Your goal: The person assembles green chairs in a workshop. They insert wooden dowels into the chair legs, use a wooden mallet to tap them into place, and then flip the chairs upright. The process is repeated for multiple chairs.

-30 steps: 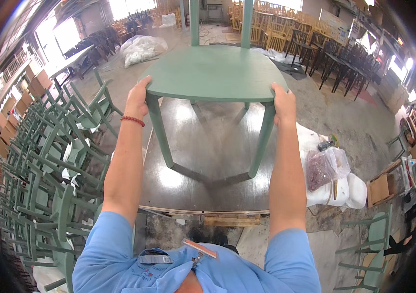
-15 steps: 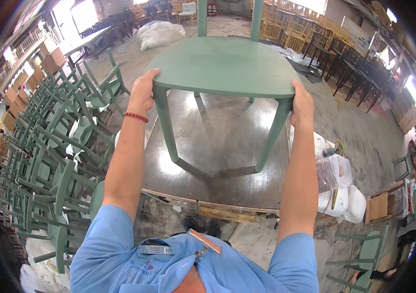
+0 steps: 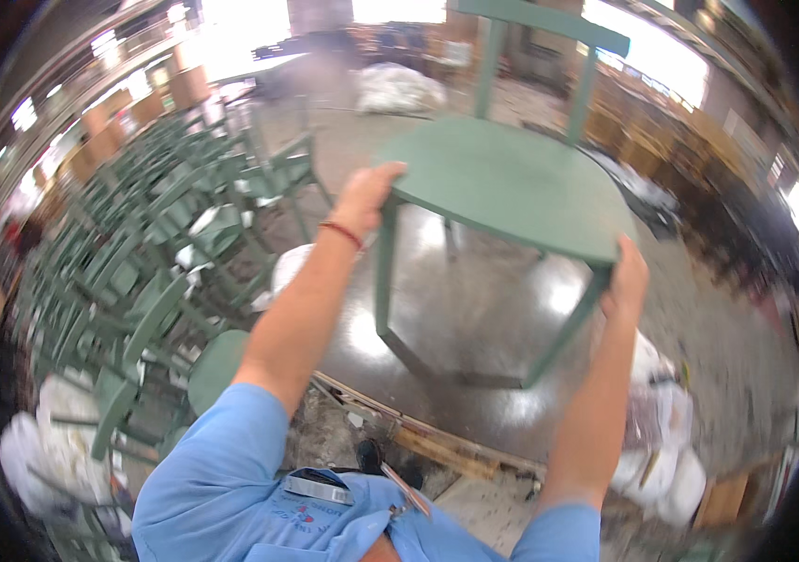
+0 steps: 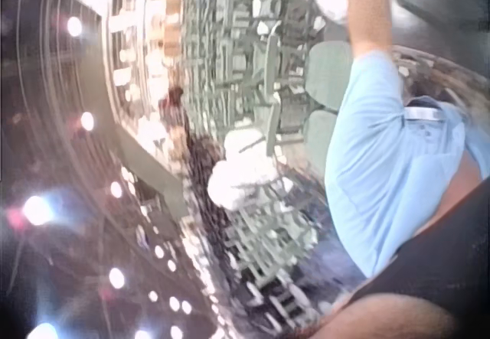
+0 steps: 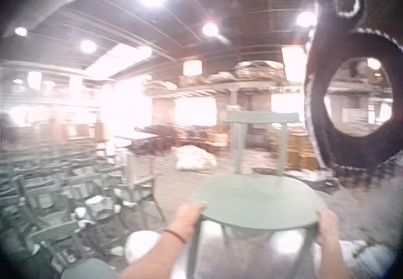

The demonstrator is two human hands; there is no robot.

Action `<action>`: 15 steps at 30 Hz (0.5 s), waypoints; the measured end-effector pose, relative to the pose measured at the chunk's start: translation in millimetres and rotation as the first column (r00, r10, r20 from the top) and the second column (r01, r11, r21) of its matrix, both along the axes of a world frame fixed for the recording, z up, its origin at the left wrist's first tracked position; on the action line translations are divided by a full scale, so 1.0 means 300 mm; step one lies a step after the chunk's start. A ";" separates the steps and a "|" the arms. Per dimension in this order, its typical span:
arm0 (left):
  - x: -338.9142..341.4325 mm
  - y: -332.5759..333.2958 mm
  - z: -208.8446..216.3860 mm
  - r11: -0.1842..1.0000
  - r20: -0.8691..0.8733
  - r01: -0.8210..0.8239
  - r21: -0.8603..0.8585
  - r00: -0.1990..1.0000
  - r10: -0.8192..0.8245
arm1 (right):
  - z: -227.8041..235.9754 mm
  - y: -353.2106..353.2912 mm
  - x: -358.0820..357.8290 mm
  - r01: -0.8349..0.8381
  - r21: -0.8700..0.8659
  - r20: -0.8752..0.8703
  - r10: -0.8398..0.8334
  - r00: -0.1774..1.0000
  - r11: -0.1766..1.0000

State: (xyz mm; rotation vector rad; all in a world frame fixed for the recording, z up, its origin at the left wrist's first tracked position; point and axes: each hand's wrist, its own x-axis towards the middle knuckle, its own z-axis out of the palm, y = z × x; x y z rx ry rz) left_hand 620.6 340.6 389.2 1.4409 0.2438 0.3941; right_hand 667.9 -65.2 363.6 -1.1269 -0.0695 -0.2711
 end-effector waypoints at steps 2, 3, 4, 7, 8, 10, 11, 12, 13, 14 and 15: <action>-0.016 -0.010 0.009 0.983 0.078 0.068 -0.173 0.995 -0.056 | 0.008 0.016 0.005 0.052 0.020 -0.042 -0.052 0.998 0.998; -0.016 -0.037 0.018 0.978 0.040 0.082 -0.192 0.996 -0.075 | 0.020 -0.005 0.008 0.079 -0.016 -0.085 -0.081 0.993 0.997; -0.025 -0.048 0.028 0.976 0.049 0.087 -0.201 0.996 -0.079 | 0.035 -0.022 0.015 0.107 -0.052 -0.126 -0.113 0.986 0.993; -0.035 -0.052 0.029 0.983 -0.043 0.044 -0.181 0.998 -0.053 | 0.024 -0.022 -0.014 0.113 -0.101 -0.123 -0.125 0.984 0.988; -0.030 -0.044 0.033 0.985 -0.068 0.028 -0.172 0.997 -0.040 | 0.026 -0.020 -0.016 0.109 -0.111 -0.077 -0.117 0.990 0.988; -0.026 -0.045 0.012 0.979 -0.039 0.087 -0.187 0.995 -0.096 | 0.013 -0.015 -0.029 0.095 -0.059 -0.100 -0.101 0.990 0.994; -0.021 -0.039 0.014 0.976 -0.015 0.115 -0.187 0.993 -0.120 | 0.020 -0.011 -0.030 0.086 -0.026 -0.102 -0.088 0.991 0.996; -0.021 -0.021 0.006 0.966 0.045 0.130 -0.224 0.991 -0.123 | 0.018 0.007 -0.032 0.054 0.008 -0.079 -0.053 0.995 0.999; -0.022 -0.003 -0.002 0.955 0.103 0.148 -0.258 0.987 -0.126 | 0.015 0.026 -0.035 0.021 0.044 -0.058 -0.019 0.998 0.999; -0.028 0.012 -0.015 0.939 0.153 0.174 -0.297 0.979 -0.133 | 0.006 0.039 -0.040 -0.003 0.071 -0.044 0.006 0.999 0.997; -0.018 -0.018 -0.019 0.933 0.174 0.173 -0.316 0.977 -0.122 | 0.003 0.001 -0.040 0.040 0.051 -0.033 -0.038 0.999 0.998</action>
